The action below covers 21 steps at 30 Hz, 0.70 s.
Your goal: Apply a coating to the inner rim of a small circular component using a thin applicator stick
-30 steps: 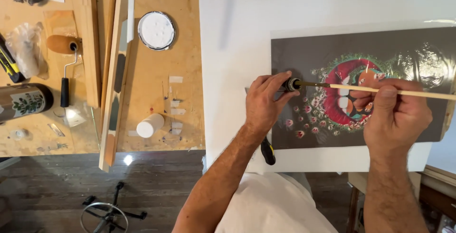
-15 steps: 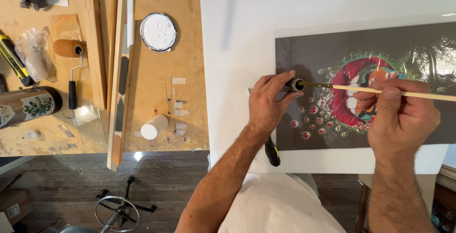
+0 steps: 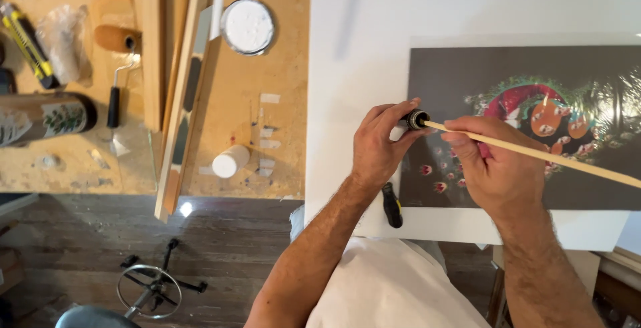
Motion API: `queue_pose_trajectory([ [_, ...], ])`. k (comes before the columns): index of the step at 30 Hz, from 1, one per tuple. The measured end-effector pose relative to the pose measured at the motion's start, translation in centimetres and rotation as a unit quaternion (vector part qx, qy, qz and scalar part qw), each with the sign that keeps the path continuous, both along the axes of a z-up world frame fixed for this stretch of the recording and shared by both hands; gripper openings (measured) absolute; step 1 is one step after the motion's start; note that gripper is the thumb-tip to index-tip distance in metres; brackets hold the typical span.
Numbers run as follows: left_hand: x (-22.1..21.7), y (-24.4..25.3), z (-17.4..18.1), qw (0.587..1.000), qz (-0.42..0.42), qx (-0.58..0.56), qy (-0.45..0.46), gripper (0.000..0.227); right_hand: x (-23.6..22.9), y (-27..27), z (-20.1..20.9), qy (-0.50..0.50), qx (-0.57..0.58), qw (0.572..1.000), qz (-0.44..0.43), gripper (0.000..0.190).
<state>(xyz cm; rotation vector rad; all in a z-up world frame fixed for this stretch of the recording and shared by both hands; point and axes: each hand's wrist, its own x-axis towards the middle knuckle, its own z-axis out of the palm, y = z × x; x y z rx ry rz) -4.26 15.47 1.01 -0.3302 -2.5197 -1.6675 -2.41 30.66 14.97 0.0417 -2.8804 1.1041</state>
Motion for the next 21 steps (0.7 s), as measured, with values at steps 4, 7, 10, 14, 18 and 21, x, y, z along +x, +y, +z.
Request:
queue_pose_trajectory([
  [4, 0.6, -3.9, 1.5, 0.995, 0.007, 0.074, -0.065, 0.052, -0.6, -2.4, 0.4, -0.043, -0.027, 0.998, 0.044, 0.056],
  [7, 0.9, -7.4, 2.8, 0.986, 0.017, 0.116, -0.115, 0.054, -1.1, -5.2, 0.5, -0.14, -0.013, 0.99, -0.016, 0.054],
  [10, 1.5, -10.5, 4.1, 0.976, 0.024, 0.15, -0.155, 0.047, -1.1, -7.6, -2.2, -0.133, -0.041, 0.99, 0.028, 0.051],
  [14, 2.6, -13.2, 2.9, 0.977, 0.091, 0.177, -0.07, 0.051, -0.2, -10.8, -3.8, -0.073, -0.151, 0.984, 0.066, 0.053],
  [18, 3.4, -16.6, 1.5, 0.984, 0.151, 0.1, 0.001, 0.051, 1.1, -13.1, -4.7, -0.092, -0.165, 0.98, 0.057, 0.049],
  [21, 4.1, -18.4, 0.0, 0.979, 0.181, 0.091, 0.022, 0.047, 2.7, -14.3, -4.6, -0.115, -0.163, 0.979, 0.046, 0.043],
])
